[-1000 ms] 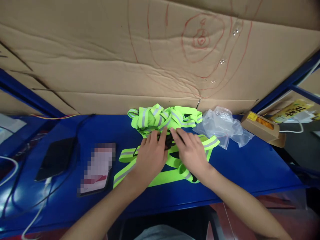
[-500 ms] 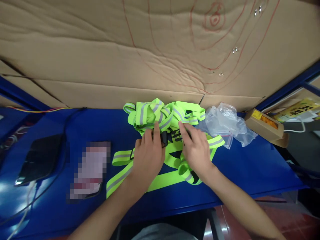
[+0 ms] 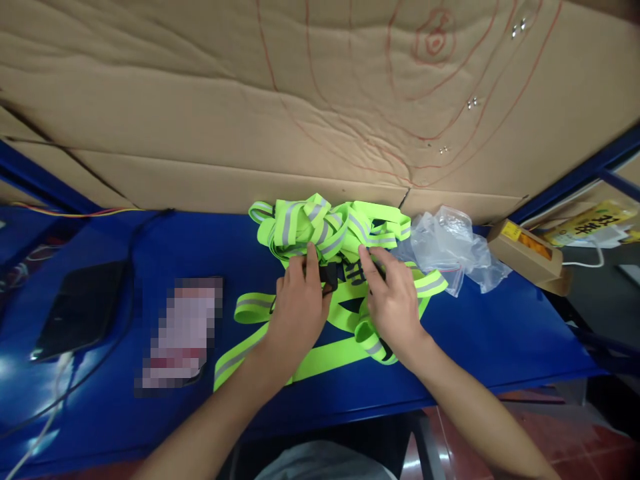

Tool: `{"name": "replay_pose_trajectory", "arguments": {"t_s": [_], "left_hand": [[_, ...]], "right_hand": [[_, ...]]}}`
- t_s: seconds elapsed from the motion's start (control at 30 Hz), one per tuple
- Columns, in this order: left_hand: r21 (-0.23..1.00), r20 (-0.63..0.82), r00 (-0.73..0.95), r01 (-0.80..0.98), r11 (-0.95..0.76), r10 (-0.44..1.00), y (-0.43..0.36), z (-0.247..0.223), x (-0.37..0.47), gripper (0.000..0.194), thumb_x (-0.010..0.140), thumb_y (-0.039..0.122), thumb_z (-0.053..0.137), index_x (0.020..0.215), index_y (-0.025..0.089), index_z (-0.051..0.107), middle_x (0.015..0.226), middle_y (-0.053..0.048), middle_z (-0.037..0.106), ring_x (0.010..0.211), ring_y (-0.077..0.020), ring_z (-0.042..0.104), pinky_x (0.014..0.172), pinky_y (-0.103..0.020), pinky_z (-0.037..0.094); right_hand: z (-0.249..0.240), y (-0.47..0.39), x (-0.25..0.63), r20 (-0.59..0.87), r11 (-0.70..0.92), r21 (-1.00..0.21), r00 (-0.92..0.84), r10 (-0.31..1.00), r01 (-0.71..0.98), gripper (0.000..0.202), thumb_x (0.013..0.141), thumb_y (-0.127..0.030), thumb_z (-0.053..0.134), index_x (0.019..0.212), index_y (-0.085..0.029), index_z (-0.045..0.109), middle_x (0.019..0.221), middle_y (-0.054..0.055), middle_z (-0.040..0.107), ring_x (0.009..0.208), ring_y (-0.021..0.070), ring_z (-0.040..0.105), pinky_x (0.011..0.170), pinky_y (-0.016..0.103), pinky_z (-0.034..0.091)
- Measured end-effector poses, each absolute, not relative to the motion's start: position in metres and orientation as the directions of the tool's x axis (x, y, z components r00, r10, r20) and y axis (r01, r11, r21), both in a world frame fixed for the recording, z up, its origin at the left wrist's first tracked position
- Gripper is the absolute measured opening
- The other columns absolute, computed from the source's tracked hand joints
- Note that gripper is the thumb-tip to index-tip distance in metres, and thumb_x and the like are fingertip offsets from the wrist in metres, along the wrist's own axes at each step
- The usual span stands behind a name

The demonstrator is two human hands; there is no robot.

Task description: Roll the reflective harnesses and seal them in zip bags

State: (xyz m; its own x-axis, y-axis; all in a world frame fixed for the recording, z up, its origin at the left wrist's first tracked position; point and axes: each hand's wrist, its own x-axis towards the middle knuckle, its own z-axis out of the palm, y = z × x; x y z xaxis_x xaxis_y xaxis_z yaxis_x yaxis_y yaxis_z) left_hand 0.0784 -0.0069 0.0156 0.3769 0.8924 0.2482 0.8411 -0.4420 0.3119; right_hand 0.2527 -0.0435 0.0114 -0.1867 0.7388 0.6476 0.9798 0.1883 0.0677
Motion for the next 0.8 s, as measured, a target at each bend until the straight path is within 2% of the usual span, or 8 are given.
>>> {"name": "replay_pose_trajectory", "arguments": {"t_s": [0.13,0.23,0.4,0.57,0.7,0.8], "left_hand": [[0.451,0.248,0.440,0.736,-0.505,0.863,-0.015,0.006,0.084,0.087,0.092,0.023,0.064,0.163,0.007,0.016,0.130,-0.023,0.051,0.118,-0.0395,0.061,0.094,-0.056,0.058],[0.533,0.267,0.479,0.650,-0.542,0.836,-0.017,0.001,0.084,0.088,0.093,0.029,0.065,0.163,0.010,0.016,0.126,-0.020,0.052,0.117,-0.0372,0.062,0.095,-0.053,0.059],[0.516,0.291,0.381,0.710,-0.479,0.878,-0.012,0.004,0.080,0.087,0.094,0.036,0.068,0.162,0.008,0.023,0.131,-0.024,0.049,0.113,-0.0394,0.063,0.089,-0.055,0.061],[0.537,0.318,0.399,0.672,-0.510,0.860,-0.012,0.008,0.079,0.089,0.094,0.032,0.067,0.165,0.013,0.017,0.130,-0.021,0.049,0.117,-0.0380,0.063,0.092,-0.053,0.061],[0.526,0.302,0.358,0.711,-0.467,0.884,-0.011,0.008,0.077,0.090,0.095,0.039,0.065,0.165,0.011,0.016,0.134,-0.025,0.047,0.119,-0.0417,0.061,0.092,-0.057,0.059],[0.590,0.246,0.358,0.682,-0.433,0.901,-0.010,0.009,0.079,0.091,0.096,0.044,0.063,0.166,0.011,0.014,0.135,-0.024,0.047,0.123,-0.0421,0.058,0.096,-0.060,0.057]], "right_hand": [[0.007,-0.045,0.246,0.595,0.231,0.085,-0.235,0.768,0.969,0.062,0.097,-0.002,0.042,0.157,-0.018,0.044,0.136,0.015,0.065,0.101,0.0243,0.062,0.086,0.038,0.052],[0.007,-0.043,0.252,0.608,0.212,0.041,-0.193,0.770,0.976,0.064,0.095,-0.002,0.042,0.156,-0.020,0.046,0.136,0.015,0.064,0.104,0.0254,0.063,0.087,0.039,0.053],[0.007,-0.044,0.260,0.629,0.197,-0.004,-0.150,0.763,0.980,0.069,0.093,0.000,0.040,0.159,-0.021,0.043,0.136,0.016,0.063,0.110,0.0280,0.064,0.090,0.043,0.054],[0.000,-0.044,0.252,0.572,0.247,-0.013,-0.196,0.796,0.969,0.070,0.092,0.000,0.042,0.160,-0.018,0.041,0.140,0.017,0.062,0.110,0.0277,0.064,0.090,0.042,0.055],[0.003,-0.040,0.261,0.665,0.206,-0.028,-0.135,0.734,0.978,0.079,0.090,0.002,0.040,0.164,-0.024,0.033,0.136,0.016,0.061,0.117,0.0300,0.062,0.091,0.044,0.055],[0.006,-0.040,0.263,0.661,0.222,-0.014,-0.157,0.734,0.975,0.081,0.091,0.001,0.040,0.166,-0.025,0.026,0.137,0.016,0.060,0.117,0.0294,0.063,0.090,0.043,0.055]]}}
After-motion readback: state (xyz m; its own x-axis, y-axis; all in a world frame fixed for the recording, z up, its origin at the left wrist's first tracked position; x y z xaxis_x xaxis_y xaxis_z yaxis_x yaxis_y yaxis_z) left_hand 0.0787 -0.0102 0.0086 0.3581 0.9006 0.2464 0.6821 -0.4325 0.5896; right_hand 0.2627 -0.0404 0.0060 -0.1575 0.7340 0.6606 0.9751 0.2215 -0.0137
